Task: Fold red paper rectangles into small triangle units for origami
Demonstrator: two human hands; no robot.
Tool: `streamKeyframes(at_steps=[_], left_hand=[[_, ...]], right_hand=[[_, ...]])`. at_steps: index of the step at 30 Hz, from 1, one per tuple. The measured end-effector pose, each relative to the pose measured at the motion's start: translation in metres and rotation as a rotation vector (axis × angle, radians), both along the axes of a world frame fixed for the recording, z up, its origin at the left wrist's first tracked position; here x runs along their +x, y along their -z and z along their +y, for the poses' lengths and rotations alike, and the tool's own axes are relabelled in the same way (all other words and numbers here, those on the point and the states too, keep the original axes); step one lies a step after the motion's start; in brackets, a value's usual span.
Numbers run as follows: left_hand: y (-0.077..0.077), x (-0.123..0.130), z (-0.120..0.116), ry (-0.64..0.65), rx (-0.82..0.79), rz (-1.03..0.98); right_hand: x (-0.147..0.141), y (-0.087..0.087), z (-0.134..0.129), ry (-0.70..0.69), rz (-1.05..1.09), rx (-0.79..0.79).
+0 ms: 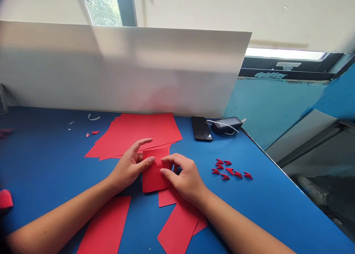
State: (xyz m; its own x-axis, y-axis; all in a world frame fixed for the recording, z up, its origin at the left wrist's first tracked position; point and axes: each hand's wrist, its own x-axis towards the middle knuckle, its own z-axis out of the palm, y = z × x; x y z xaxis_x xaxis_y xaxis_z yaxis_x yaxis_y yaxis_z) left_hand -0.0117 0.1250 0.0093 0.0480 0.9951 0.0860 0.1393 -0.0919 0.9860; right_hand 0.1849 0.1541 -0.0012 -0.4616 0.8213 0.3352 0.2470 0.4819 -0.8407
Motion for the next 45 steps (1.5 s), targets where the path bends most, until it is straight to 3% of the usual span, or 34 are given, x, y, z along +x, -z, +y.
streamKeyframes(at_steps=[5,10,15,25,34,45], left_hand=[[0.005,-0.002,0.002,0.071,0.025,-0.049],[0.012,-0.006,0.005,0.028,0.043,0.101],[0.010,-0.003,0.002,-0.018,0.050,0.203],[0.013,-0.001,0.005,0.004,0.230,0.259],[0.008,0.002,0.001,0.071,0.187,0.239],[0.006,0.000,-0.003,0.146,0.131,0.255]], right_hand=[[0.000,0.002,0.003,0.075,0.013,0.006],[-0.001,0.001,0.004,0.088,-0.007,0.061],[-0.002,0.002,0.004,0.093,-0.057,0.070],[-0.002,-0.002,0.002,0.099,-0.069,0.066],[-0.002,-0.004,0.001,-0.012,0.005,0.091],[-0.004,-0.007,-0.003,-0.081,-0.110,0.139]])
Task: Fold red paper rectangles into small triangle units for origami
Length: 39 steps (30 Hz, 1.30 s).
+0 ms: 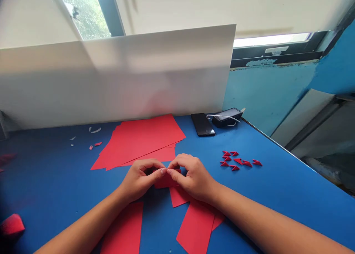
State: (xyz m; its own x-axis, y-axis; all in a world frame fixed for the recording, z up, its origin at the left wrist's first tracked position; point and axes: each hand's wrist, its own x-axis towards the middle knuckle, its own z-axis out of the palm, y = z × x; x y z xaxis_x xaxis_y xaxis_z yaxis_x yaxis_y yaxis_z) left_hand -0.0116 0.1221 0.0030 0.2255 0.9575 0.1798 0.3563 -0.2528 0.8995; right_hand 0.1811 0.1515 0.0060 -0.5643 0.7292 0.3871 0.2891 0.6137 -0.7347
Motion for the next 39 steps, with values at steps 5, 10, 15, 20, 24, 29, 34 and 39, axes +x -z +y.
streamKeyframes(at_steps=[5,10,15,20,24,29,34,39], left_hand=[[-0.002,-0.002,0.003,0.016,-0.040,-0.069],[-0.003,-0.005,0.005,-0.044,-0.124,-0.172],[0.000,-0.010,0.010,-0.153,-0.134,-0.326],[0.001,-0.006,0.009,-0.073,-0.093,-0.273],[0.000,-0.002,0.005,0.012,-0.060,-0.045],[-0.001,-0.004,0.004,-0.043,-0.125,-0.131],[-0.003,-0.007,0.007,-0.143,-0.179,-0.303],[-0.003,-0.007,0.008,-0.167,-0.220,-0.368]], right_hand=[[0.001,0.002,0.003,0.009,0.011,-0.112],[0.004,0.006,0.008,0.042,0.056,-0.243],[0.006,0.010,0.012,0.149,0.213,-0.386],[0.003,0.006,0.007,0.079,0.116,-0.301],[0.001,0.003,0.003,0.039,0.042,-0.188],[0.001,0.005,0.007,0.041,0.109,-0.314],[0.006,0.012,0.014,0.173,0.249,-0.401],[0.005,0.010,0.005,0.137,0.162,-0.050]])
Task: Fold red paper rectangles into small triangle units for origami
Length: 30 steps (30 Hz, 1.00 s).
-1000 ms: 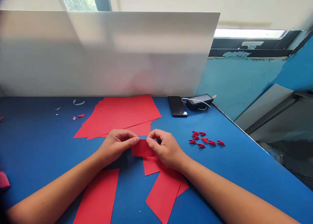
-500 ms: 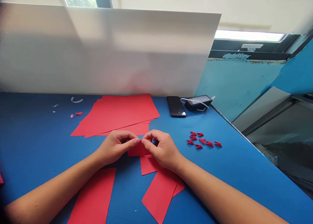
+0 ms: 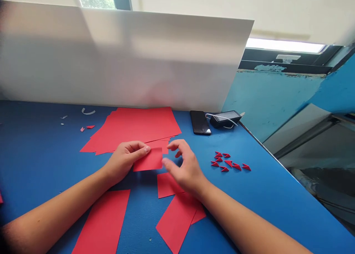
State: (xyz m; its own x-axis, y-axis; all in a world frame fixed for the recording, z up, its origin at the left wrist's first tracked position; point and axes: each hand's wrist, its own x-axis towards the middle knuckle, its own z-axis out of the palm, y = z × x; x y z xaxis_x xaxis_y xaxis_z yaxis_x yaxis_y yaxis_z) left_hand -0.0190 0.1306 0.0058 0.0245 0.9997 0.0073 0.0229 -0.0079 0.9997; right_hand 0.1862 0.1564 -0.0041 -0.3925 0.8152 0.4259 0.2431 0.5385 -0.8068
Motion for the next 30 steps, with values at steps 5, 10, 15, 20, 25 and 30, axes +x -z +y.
streamKeyframes(at_steps=[5,10,15,20,25,30], left_hand=[[0.002,0.001,0.000,0.045,0.042,0.057],[0.003,0.000,0.001,0.079,0.075,0.037],[0.000,0.002,0.002,0.062,0.086,0.056],[0.000,0.001,0.000,0.125,0.056,0.009],[-0.002,0.002,-0.002,0.134,0.041,-0.010],[-0.001,0.003,-0.002,0.080,0.011,-0.065]], right_hand=[[-0.004,-0.007,-0.017,-0.075,-0.335,0.536],[-0.005,-0.009,-0.021,0.028,-0.406,0.737],[-0.006,-0.011,-0.020,0.077,-0.378,0.741],[-0.006,-0.010,-0.020,0.042,-0.446,0.736],[-0.005,-0.007,-0.019,0.064,-0.442,0.828],[-0.005,-0.008,-0.021,0.061,-0.417,0.836]])
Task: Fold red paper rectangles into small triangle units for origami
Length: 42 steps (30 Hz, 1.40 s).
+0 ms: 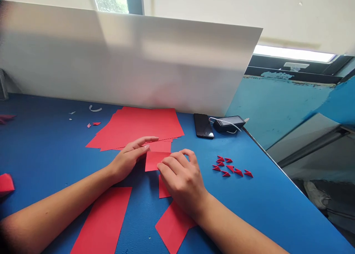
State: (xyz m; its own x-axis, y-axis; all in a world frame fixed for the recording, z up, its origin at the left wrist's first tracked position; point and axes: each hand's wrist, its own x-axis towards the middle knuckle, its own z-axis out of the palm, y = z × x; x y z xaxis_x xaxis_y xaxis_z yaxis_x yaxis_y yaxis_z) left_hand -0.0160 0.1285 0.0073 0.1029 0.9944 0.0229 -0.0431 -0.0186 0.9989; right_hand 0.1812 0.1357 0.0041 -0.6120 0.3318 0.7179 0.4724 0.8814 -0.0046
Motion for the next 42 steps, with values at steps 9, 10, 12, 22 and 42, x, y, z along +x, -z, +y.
streamKeyframes(at_steps=[9,10,12,22,42], left_hand=[[0.001,-0.001,-0.001,0.142,0.094,0.074],[0.002,-0.002,-0.001,0.147,0.085,0.075],[0.002,-0.003,0.000,0.153,0.057,0.058],[0.000,-0.003,-0.001,0.206,0.040,0.065],[0.000,-0.003,-0.002,0.327,0.069,0.075]], right_hand=[[-0.001,-0.001,0.001,0.050,0.250,-0.485],[-0.001,-0.003,0.001,0.061,0.281,-0.610],[-0.002,-0.008,0.002,0.070,0.340,-0.865],[-0.004,-0.011,0.000,-0.142,0.755,-1.527],[-0.004,-0.017,0.004,-0.070,0.441,-1.407]])
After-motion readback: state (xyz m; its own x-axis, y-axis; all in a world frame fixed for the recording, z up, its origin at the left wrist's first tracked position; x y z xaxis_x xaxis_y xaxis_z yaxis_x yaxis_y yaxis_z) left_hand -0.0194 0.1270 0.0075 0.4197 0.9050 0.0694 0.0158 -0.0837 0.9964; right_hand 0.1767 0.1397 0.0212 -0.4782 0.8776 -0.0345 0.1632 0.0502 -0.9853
